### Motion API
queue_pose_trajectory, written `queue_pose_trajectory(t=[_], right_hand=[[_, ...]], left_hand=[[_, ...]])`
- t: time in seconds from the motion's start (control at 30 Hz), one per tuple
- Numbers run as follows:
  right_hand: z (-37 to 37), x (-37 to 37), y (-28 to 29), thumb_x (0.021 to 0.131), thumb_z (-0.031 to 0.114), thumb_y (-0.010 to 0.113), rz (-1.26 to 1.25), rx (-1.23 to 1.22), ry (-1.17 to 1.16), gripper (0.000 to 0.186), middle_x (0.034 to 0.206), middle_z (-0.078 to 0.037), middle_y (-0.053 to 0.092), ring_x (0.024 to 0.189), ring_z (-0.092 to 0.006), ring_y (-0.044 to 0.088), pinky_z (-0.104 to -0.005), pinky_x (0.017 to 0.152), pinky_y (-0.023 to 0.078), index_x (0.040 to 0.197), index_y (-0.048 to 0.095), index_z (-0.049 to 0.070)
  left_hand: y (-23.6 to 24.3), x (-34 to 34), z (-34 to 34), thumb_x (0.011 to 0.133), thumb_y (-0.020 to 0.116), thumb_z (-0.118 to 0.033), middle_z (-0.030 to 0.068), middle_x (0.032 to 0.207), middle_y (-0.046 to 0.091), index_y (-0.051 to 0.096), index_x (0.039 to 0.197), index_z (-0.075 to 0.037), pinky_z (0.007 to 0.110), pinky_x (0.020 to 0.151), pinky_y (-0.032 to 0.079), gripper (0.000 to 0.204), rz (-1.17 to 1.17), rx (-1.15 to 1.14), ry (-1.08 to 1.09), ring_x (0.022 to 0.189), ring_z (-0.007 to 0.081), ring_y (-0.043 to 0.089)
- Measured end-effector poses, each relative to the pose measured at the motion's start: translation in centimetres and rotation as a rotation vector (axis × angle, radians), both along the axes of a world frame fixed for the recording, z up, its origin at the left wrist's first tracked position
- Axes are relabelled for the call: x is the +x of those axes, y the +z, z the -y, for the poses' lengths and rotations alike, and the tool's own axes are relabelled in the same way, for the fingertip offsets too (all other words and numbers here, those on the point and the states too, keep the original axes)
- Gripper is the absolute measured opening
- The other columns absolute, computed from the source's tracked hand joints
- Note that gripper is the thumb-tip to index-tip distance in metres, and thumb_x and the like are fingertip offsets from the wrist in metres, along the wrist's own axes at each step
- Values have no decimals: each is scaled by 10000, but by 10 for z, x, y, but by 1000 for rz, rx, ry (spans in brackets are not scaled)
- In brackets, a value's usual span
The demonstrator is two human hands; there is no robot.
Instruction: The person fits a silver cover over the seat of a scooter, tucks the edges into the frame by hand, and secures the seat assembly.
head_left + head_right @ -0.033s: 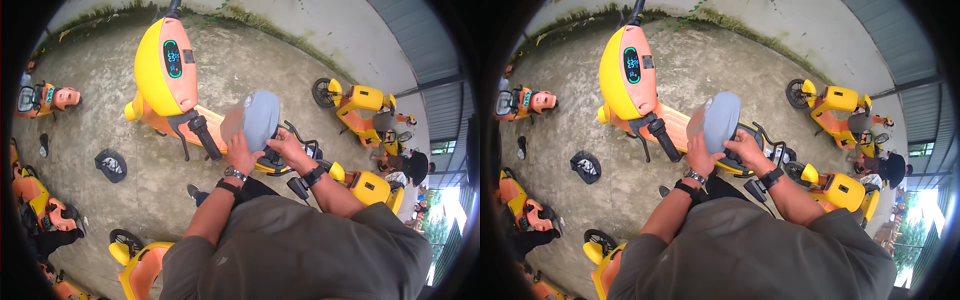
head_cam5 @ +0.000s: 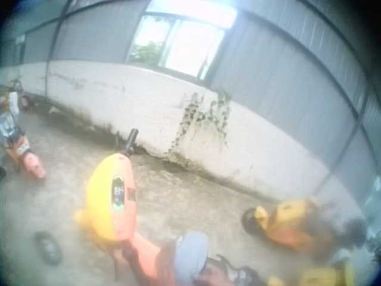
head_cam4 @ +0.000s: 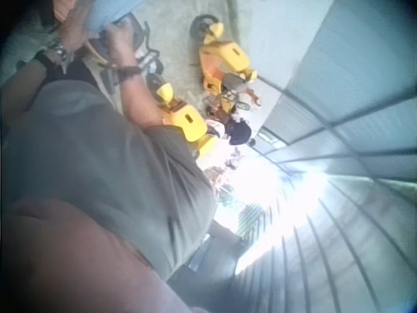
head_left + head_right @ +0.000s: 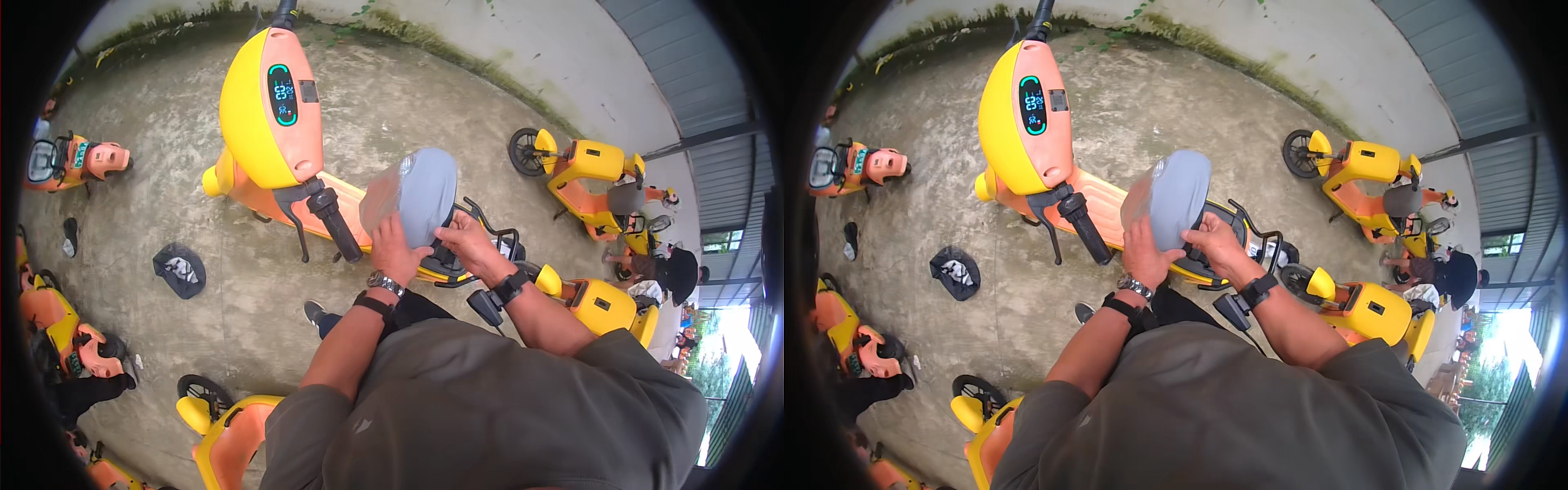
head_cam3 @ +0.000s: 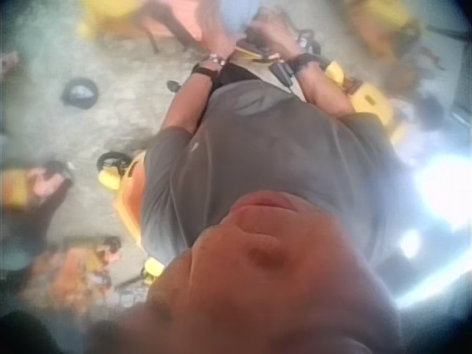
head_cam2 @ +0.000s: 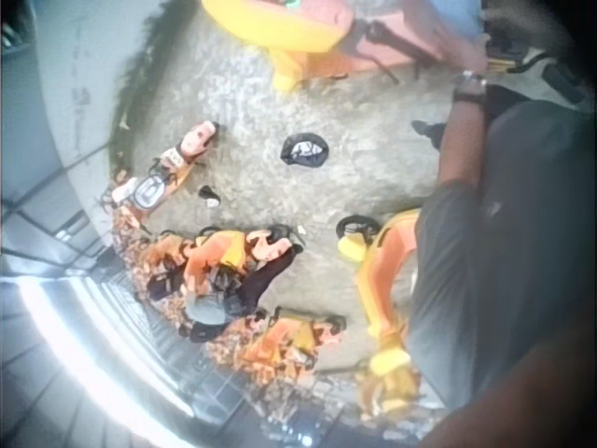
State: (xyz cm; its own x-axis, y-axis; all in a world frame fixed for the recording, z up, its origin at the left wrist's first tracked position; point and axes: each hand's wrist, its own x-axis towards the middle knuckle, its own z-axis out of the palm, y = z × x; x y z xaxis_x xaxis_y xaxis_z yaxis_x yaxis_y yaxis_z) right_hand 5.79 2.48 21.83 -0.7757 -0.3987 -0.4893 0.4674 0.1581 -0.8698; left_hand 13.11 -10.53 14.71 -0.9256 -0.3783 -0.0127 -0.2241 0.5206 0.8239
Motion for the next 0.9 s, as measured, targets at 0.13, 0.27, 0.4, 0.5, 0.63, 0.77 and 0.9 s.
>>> queue_pose_trajectory(t=[0.13, 0.27, 0.4, 0.5, 0.63, 0.77, 0.9], right_hand=[[6, 2, -7, 798, 19, 667, 49, 28, -77, 297, 962, -65, 637, 839, -124, 601, -275, 716, 479, 1064, 534, 9], [25, 12, -11, 708, 68, 769, -207, 233, -141, 526, 1001, -174, 615, 939, -210, 607, -337, 745, 525, 1104, 454, -75], [33, 8, -9, 713, 35, 746, -341, 454, -98, 469, 999, -169, 624, 879, -212, 626, -333, 760, 525, 1087, 489, -82], [31, 4, -17, 716, 1, 724, -292, 295, -126, 426, 991, -150, 634, 844, -200, 631, -329, 776, 521, 1081, 518, -75], [36, 2, -28, 701, -50, 685, -285, 113, -169, 410, 976, -146, 644, 830, -207, 637, -320, 753, 524, 1083, 537, -75], [34, -5, -43, 711, -24, 679, -335, 37, -190, 383, 954, -124, 650, 844, -178, 623, -315, 762, 508, 1072, 561, -71], [41, -1, -37, 742, 74, 693, -414, 114, -159, 329, 906, -97, 651, 780, -127, 596, -281, 692, 493, 1026, 593, -58]], left_hand=[[-4, -2, -4, 534, 867, -283, 157, 1198, 466, 401, 1253, -20, 432, 887, 417, 896, -87, -23, -12, 1054, 361, 459], [-12, -5, -12, 535, 868, -288, 187, 1243, 446, 370, 1301, -19, 453, 917, 393, 952, -110, -17, -11, 1093, 388, 430], [-13, 0, -13, 559, 858, -249, 177, 1287, 423, 368, 1312, -33, 449, 942, 388, 924, -93, -61, 34, 1124, 380, 425], [-16, 6, -4, 576, 849, -231, 195, 1348, 383, 323, 1360, -29, 451, 995, 354, 966, -86, -12, 20, 1179, 391, 397], [-32, 13, 6, 589, 842, -228, 222, 1383, 363, 289, 1377, -4, 452, 1038, 317, 989, -171, 70, 20, 1246, 397, 358], [-41, 5, 12, 580, 843, -225, 239, 1330, 432, 306, 1357, 41, 451, 1022, 342, 982, -231, 42, 11, 1218, 406, 400], [-32, 0, 21, 570, 841, -200, 250, 1240, 505, 374, 1309, 79, 452, 974, 389, 919, -235, 78, 39, 1152, 411, 463]])
